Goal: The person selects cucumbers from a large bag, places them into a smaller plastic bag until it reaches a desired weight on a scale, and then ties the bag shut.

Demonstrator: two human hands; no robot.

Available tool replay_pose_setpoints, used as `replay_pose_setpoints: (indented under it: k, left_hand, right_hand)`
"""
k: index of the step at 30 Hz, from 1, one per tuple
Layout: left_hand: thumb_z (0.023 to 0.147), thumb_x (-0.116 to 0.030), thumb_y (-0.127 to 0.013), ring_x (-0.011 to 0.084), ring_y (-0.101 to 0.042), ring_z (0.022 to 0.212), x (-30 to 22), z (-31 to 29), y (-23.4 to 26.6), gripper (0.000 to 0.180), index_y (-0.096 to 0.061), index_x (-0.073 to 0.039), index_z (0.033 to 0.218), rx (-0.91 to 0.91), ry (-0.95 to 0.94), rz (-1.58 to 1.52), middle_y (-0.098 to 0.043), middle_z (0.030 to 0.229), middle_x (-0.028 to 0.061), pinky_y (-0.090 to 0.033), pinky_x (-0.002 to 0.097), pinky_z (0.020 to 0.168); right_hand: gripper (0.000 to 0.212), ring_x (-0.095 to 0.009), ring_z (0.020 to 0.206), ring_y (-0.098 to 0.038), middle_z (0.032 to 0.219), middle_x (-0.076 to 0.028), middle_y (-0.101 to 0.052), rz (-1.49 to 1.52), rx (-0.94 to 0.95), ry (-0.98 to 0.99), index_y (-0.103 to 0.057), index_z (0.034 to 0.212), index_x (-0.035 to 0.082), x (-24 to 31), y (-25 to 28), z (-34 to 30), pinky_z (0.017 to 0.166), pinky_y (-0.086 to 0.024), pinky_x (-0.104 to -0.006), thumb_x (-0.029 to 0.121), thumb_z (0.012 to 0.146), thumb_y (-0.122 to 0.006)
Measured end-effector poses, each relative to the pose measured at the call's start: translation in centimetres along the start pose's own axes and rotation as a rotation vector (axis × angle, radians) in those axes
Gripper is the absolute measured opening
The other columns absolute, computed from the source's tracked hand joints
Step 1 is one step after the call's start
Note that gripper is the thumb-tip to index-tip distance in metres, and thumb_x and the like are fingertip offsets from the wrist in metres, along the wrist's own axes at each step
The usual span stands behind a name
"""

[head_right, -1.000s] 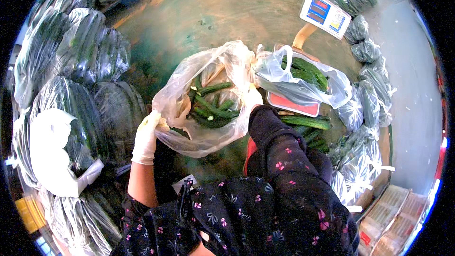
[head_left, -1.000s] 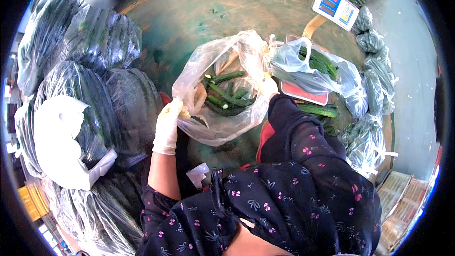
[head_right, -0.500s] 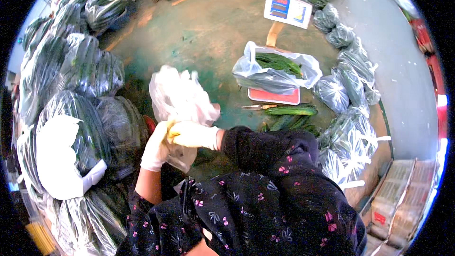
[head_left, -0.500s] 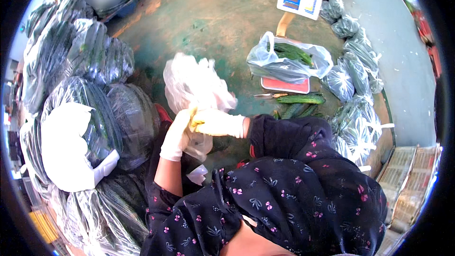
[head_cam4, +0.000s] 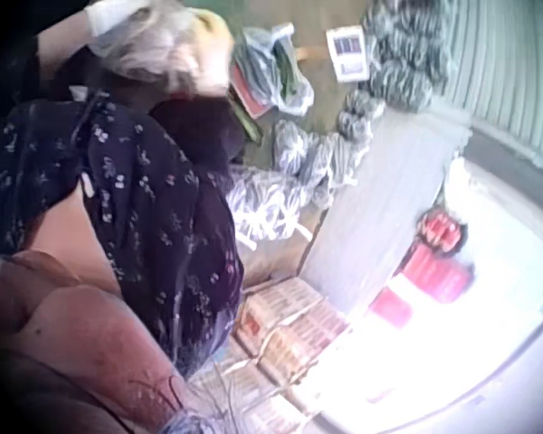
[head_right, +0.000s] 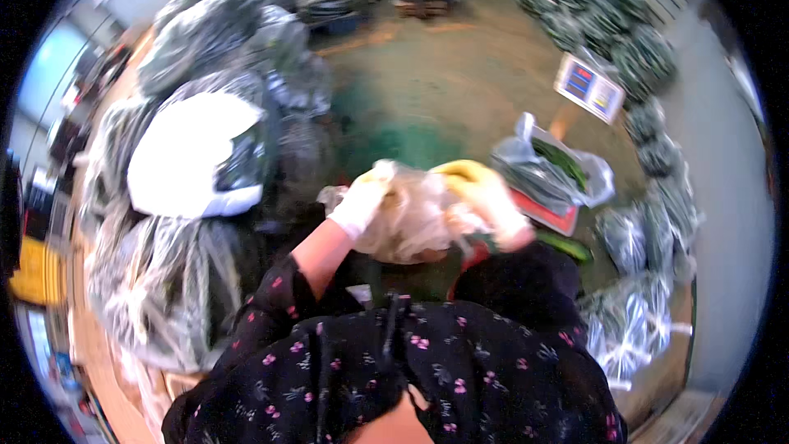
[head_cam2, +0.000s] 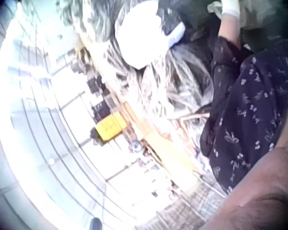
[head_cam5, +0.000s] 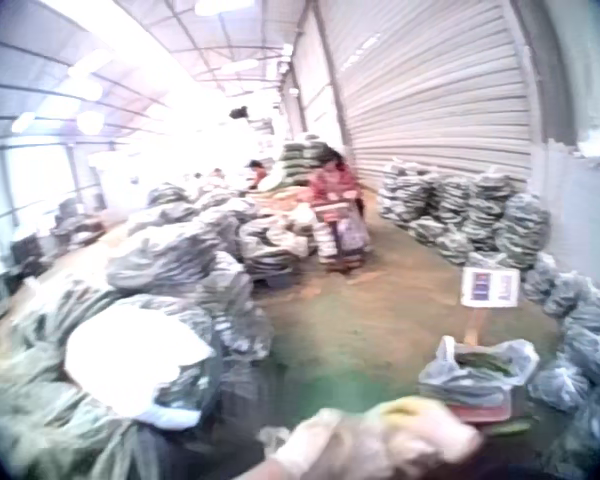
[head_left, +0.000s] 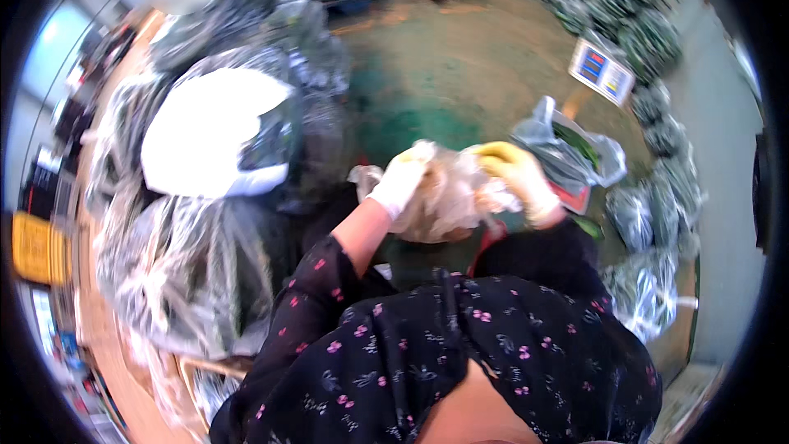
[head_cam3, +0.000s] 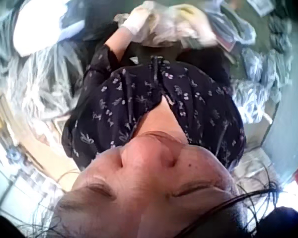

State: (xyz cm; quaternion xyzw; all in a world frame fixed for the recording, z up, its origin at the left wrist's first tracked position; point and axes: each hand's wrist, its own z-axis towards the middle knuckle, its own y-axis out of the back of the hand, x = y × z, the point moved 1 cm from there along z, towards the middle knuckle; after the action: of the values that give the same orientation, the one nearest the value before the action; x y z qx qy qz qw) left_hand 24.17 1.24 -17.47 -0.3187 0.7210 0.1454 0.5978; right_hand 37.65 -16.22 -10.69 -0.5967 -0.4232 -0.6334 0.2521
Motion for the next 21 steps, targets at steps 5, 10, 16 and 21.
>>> replay_pose_setpoints:
  k: [5,10,16,21]
  left_hand:
    - [0.079,-0.004,-0.051,0.0128,-0.052,0.059,-6.4,-3.4,-2.2,0.014,-0.061,-0.014,0.078,0.235,0.029,-0.389,-0.056,0.069,-0.0011,-0.045,0.0279,0.053]
    - [0.081,-0.017,-0.052,0.0173,-0.056,0.077,-3.1,0.3,-4.7,0.009,-0.057,-0.012,0.076,0.319,-0.696,0.445,-0.057,0.075,0.0026,-0.046,0.0307,0.074]
    - [0.077,-0.016,-0.057,0.0269,-0.059,0.073,1.0,1.4,-7.0,0.012,-0.058,-0.007,0.084,0.457,-0.64,-0.303,-0.06,0.08,0.0113,-0.048,0.0371,0.065]
    - [0.072,-0.034,-0.064,0.0386,-0.06,0.089,-5.3,-8.7,-0.2,0.039,-0.06,-0.01,0.102,-0.122,-0.417,0.895,-0.062,0.094,0.0191,-0.051,0.0423,0.075]
  right_hand:
    - [0.077,-0.02,0.096,-0.058,0.118,-0.013,-0.055,-0.089,0.025,0.024,-0.034,0.134,0.003,-1.2,3.7,-2.9,0.087,-0.046,-0.0301,0.011,0.068,-0.074]
    - [0.067,-0.022,0.121,-0.045,0.121,-0.012,-0.052,-0.573,0.349,0.252,-0.037,0.133,0.005,-6.5,-1.1,0.5,0.093,-0.043,-0.0321,0.006,0.073,-0.067]
    - [0.048,-0.024,0.111,-0.05,0.116,-0.012,-0.056,-0.165,0.049,0.28,-0.044,0.127,0.004,-7.9,-5.5,5.1,0.093,-0.044,-0.0341,0.014,0.081,-0.057]
    - [0.038,-0.026,0.103,-0.055,0.113,-0.013,-0.059,-0.055,0.096,0.401,-0.05,0.122,0.004,-9.1,-4.7,4.4,0.093,-0.044,-0.0358,0.021,0.088,-0.049]
